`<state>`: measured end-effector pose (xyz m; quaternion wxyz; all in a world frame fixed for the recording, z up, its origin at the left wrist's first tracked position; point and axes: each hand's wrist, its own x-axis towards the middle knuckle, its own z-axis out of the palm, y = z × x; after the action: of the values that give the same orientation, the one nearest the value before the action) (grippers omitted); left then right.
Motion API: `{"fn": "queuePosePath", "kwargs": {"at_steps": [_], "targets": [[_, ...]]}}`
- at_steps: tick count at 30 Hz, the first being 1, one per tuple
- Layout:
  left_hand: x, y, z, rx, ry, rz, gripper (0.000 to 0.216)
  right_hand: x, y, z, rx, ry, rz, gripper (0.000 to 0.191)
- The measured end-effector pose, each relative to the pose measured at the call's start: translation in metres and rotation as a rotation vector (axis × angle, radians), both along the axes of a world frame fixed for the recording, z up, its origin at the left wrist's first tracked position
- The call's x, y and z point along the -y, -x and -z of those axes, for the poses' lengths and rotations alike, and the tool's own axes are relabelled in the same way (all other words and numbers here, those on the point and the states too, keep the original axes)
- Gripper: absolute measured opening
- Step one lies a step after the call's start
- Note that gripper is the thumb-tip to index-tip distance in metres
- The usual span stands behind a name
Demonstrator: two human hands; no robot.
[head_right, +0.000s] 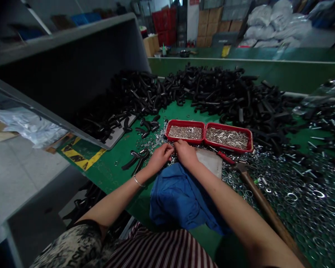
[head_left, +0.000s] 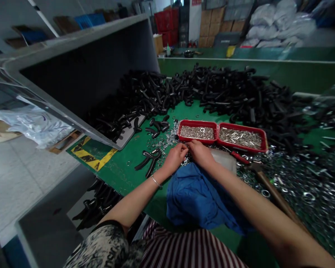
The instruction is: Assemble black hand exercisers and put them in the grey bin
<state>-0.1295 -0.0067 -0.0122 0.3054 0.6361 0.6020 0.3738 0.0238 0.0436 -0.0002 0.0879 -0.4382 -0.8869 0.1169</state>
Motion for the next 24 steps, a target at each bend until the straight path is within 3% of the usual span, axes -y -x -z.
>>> {"fn": "queuePosePath", "kwargs": {"at_steps": [6,9,11,13,15,18,20,24], "targets": [[0.027,0.012,0.001,0.064,0.015,-0.052,0.016,0.003,0.02,-0.006,-0.015,0.005,0.077,0.025],[0.036,0.017,-0.004,0.149,0.028,-0.061,0.022,0.0,-0.002,-0.011,-0.076,-0.01,0.114,0.024],[0.039,0.01,-0.012,0.219,0.048,-0.058,0.024,0.0,-0.03,-0.013,-0.254,0.022,0.172,0.022],[0.038,-0.007,-0.019,0.3,0.078,-0.01,0.025,0.005,-0.063,-0.013,-0.594,0.211,0.25,0.021],[0.034,-0.032,-0.024,0.39,0.122,0.071,0.025,0.02,-0.092,-0.011,-0.972,0.54,0.297,0.026],[0.026,-0.074,-0.025,0.51,0.19,0.172,0.026,0.051,-0.122,-0.008,-1.306,0.936,0.299,0.029],[0.022,-0.097,-0.023,0.547,0.225,0.235,0.027,0.069,-0.133,-0.006,-1.408,1.035,0.309,0.028],[0.02,-0.123,-0.022,0.56,0.275,0.335,0.026,0.085,-0.147,-0.003,-1.484,1.024,0.313,0.026]]}}
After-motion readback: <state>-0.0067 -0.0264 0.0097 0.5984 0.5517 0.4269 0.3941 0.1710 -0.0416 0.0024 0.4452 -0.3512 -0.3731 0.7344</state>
